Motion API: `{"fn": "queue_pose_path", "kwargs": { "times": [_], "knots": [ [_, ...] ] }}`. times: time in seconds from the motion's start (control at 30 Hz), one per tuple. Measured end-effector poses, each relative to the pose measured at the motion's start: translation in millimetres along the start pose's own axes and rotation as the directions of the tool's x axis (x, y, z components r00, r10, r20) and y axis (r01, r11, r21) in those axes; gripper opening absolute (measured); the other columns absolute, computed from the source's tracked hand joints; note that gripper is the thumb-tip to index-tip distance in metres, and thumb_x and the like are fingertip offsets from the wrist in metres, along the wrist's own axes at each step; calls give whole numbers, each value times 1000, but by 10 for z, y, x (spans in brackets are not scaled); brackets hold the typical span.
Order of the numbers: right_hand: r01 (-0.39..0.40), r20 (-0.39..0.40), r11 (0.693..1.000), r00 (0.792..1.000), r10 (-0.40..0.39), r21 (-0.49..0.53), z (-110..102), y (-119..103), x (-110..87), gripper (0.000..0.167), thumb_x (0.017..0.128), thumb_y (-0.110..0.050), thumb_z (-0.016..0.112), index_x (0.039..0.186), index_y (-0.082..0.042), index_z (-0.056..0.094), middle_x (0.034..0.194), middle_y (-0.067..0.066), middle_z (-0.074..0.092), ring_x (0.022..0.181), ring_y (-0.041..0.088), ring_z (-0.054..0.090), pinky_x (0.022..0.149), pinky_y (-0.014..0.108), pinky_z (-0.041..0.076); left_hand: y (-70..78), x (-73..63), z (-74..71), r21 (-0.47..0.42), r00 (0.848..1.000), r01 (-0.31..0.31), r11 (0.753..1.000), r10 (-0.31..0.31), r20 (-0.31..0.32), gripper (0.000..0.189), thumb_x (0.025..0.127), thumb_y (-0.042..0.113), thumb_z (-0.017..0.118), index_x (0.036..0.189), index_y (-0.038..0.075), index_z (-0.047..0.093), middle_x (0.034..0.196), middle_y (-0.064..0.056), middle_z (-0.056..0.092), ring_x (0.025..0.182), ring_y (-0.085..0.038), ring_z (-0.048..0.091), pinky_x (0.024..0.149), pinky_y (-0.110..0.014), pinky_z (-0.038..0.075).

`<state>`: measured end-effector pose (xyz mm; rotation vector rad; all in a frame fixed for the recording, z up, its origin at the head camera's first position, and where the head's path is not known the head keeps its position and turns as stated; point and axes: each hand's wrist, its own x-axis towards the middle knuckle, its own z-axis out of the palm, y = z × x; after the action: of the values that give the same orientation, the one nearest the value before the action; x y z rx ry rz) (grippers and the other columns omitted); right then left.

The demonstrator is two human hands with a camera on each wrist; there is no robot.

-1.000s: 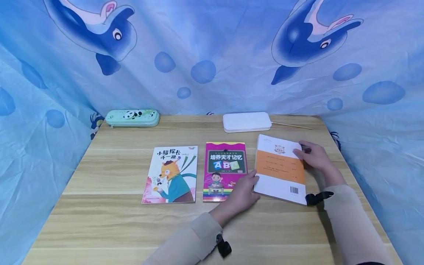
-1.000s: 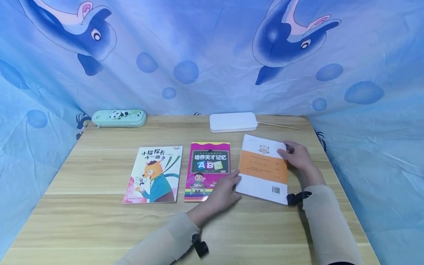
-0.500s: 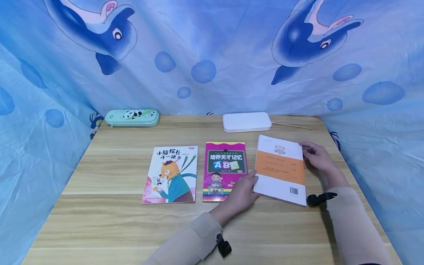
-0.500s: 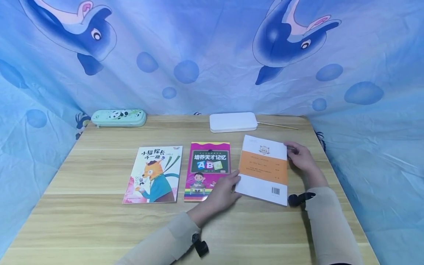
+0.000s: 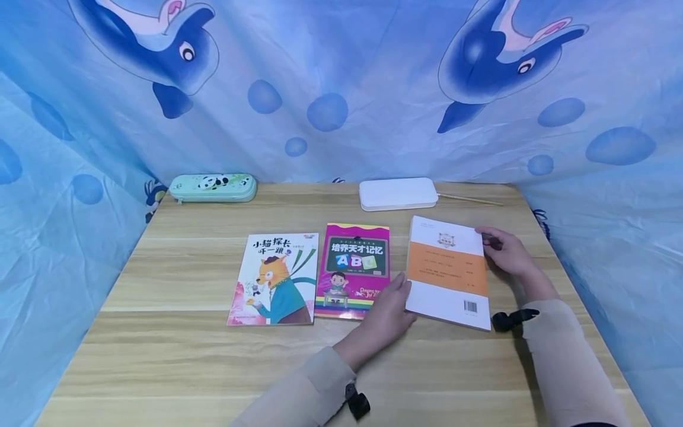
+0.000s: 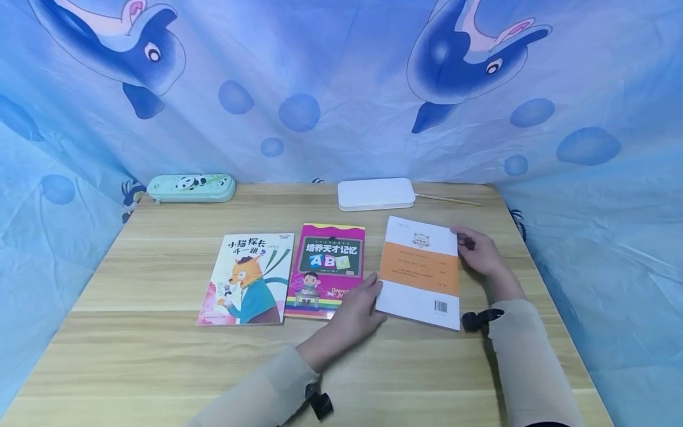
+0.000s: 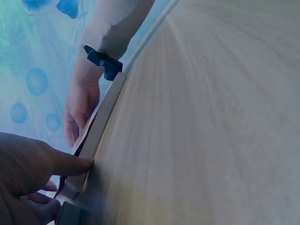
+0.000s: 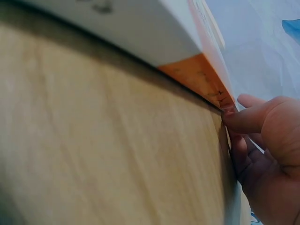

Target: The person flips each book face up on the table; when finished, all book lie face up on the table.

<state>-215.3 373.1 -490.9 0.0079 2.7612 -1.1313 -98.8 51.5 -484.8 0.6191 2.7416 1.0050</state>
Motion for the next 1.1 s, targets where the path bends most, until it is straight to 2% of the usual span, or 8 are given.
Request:
{"fn": "queue_pose_path", "kwargs": {
  "times": [0.23, 0.33, 0.43, 0.5, 0.6, 0.73, 0.9, 1.1],
  "knots": [
    [102, 8, 995, 995, -102, 6, -15, 27, -21, 47, 102, 5, 48, 148, 1, 46, 146, 31, 44, 130, 49, 44, 107, 64, 38, 19, 17, 53, -56, 999, -38, 998, 38, -12, 63, 89, 7, 78, 146, 7, 52, 160, -9, 37, 145, -23, 38, 112, -30, 41],
    [142, -44, 989, 989, -141, 35, -20, 82, -47, 46, 98, 10, 51, 144, 1, 53, 147, 28, 47, 119, 39, 52, 98, 42, 48, 23, 20, 56, -54, 1000, -23, 998, 23, -8, 65, 88, 5, 77, 147, 5, 51, 161, -11, 36, 146, -24, 37, 113, -31, 39],
    [168, -103, 985, 981, -164, 29, -31, 139, -73, 50, 95, 12, 57, 143, -2, 55, 148, 25, 49, 110, 28, 55, 85, 18, 45, 26, 24, 54, -47, 1000, -4, 999, 5, 6, 67, 88, 4, 77, 148, 1, 48, 162, -14, 33, 147, -26, 34, 115, -33, 36],
    [166, -127, 986, 979, -162, 26, -42, 167, -85, 53, 94, 11, 60, 145, -5, 55, 150, 23, 48, 108, 27, 56, 81, 12, 43, 27, 28, 54, -40, 1000, 5, 999, -4, 15, 67, 88, 4, 77, 148, 0, 47, 162, -15, 32, 147, -27, 34, 115, -33, 36],
    [136, -135, 990, 982, -130, 37, -75, 179, -104, 55, 95, 8, 62, 147, -9, 53, 155, 20, 43, 115, 33, 58, 89, 19, 47, 32, 27, 51, -29, 999, 18, 999, -18, 27, 68, 89, 6, 77, 149, 0, 46, 162, -17, 31, 147, -28, 34, 116, -34, 36],
    [82, -128, 994, 989, -72, 74, -132, 178, -157, 55, 96, 6, 62, 147, -11, 53, 154, 19, 45, 120, 39, 58, 86, 19, 51, 39, 22, 47, -29, 999, 24, 999, -23, 34, 74, 86, 9, 80, 151, 0, 44, 163, -17, 29, 147, -29, 34, 116, -34, 36],
    [98, -167, 989, 983, -80, 107, -169, 217, -239, 47, 97, -6, 68, 143, -11, 59, 141, 23, 56, 105, 13, 62, 73, 17, 56, 38, 0, 52, -18, 1000, 14, 1000, -14, 24, 75, 87, 7, 78, 152, 1, 41, 163, -19, 27, 148, -30, 33, 117, -35, 34],
    [253, -196, 955, 955, -222, 156, -222, 228, -278, 39, 94, 1, 69, 133, -1, 61, 146, 17, 53, 103, -9, 57, 81, 12, 53, 48, -27, 21, 9, 999, -33, 999, 33, -10, 61, 95, 4, 68, 151, 6, 45, 162, -17, 31, 146, -29, 35, 116, -36, 35]
  ]
}}
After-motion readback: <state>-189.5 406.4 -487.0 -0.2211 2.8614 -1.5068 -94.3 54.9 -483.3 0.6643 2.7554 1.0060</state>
